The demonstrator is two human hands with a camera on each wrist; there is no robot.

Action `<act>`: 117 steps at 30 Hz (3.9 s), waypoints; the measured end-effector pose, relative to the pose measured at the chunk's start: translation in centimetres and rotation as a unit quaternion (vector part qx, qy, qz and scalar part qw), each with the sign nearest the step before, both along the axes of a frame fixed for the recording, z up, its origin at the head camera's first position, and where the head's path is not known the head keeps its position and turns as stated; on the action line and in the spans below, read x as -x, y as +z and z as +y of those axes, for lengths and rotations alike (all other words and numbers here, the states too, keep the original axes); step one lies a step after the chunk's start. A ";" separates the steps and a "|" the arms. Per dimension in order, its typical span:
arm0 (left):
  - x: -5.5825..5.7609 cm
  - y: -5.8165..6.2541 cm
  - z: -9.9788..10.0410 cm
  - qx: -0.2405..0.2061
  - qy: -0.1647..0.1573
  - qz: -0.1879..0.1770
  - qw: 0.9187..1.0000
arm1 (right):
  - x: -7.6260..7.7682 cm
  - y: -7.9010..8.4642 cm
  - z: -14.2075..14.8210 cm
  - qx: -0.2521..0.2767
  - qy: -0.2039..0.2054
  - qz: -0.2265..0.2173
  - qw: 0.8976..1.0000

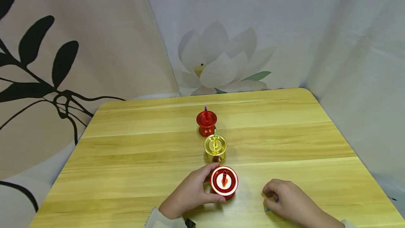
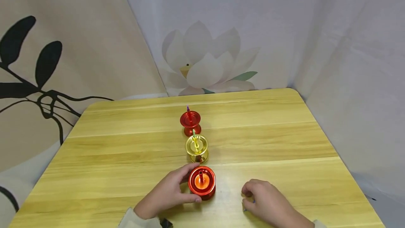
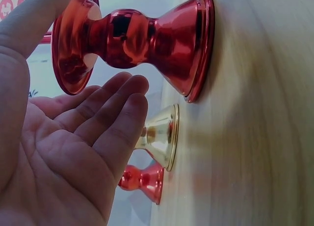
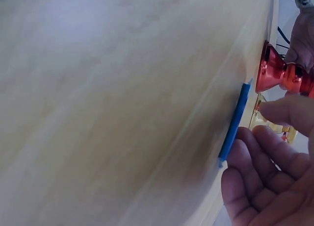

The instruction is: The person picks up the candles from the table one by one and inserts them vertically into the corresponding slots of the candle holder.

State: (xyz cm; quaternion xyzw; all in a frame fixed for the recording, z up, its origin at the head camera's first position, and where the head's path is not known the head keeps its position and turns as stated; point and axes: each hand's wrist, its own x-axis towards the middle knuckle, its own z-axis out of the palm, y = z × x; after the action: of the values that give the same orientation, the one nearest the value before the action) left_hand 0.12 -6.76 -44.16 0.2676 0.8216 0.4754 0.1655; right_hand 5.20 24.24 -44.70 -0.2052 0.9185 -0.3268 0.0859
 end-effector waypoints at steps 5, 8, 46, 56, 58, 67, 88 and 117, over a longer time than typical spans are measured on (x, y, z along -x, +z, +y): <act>0.0 -0.1 0.0 -0.001 -0.003 0.008 1.000 | -0.2 0.0 0.4 -0.006 0.008 0.002 1.000; 0.0 -0.2 0.0 -0.002 -0.003 0.005 1.000 | -0.4 -0.1 0.8 -0.010 0.013 -0.003 1.000; 0.0 -0.4 -0.2 -0.001 -0.003 0.006 1.000 | -1.4 -1.3 1.4 -0.006 0.047 0.087 0.995; -0.1 -0.3 -0.2 0.007 -0.001 0.006 1.000 | -1.3 -1.5 1.4 -0.011 0.054 0.094 0.994; 0.0 -0.3 -0.2 0.008 -0.001 0.006 1.000 | -1.3 -1.4 1.4 -0.012 0.055 0.080 0.995; 0.0 -0.4 -0.2 0.006 -0.001 0.007 1.000 | -1.3 -1.5 1.4 0.007 0.056 0.061 0.997; 0.0 -0.3 -0.1 -0.003 -0.007 0.016 1.000 | -1.1 -1.0 1.4 -0.014 0.055 -0.003 0.998; 0.0 -0.3 -0.2 0.005 -0.007 0.022 1.000 | -0.4 1.0 0.6 0.005 0.028 0.085 0.996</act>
State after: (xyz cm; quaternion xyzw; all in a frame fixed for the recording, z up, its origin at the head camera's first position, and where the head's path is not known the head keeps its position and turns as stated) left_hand 0.12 -6.95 -44.42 0.2826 0.8254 0.4646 0.1517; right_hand 5.62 24.85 -43.67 -0.2585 0.9145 -0.3107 0.0157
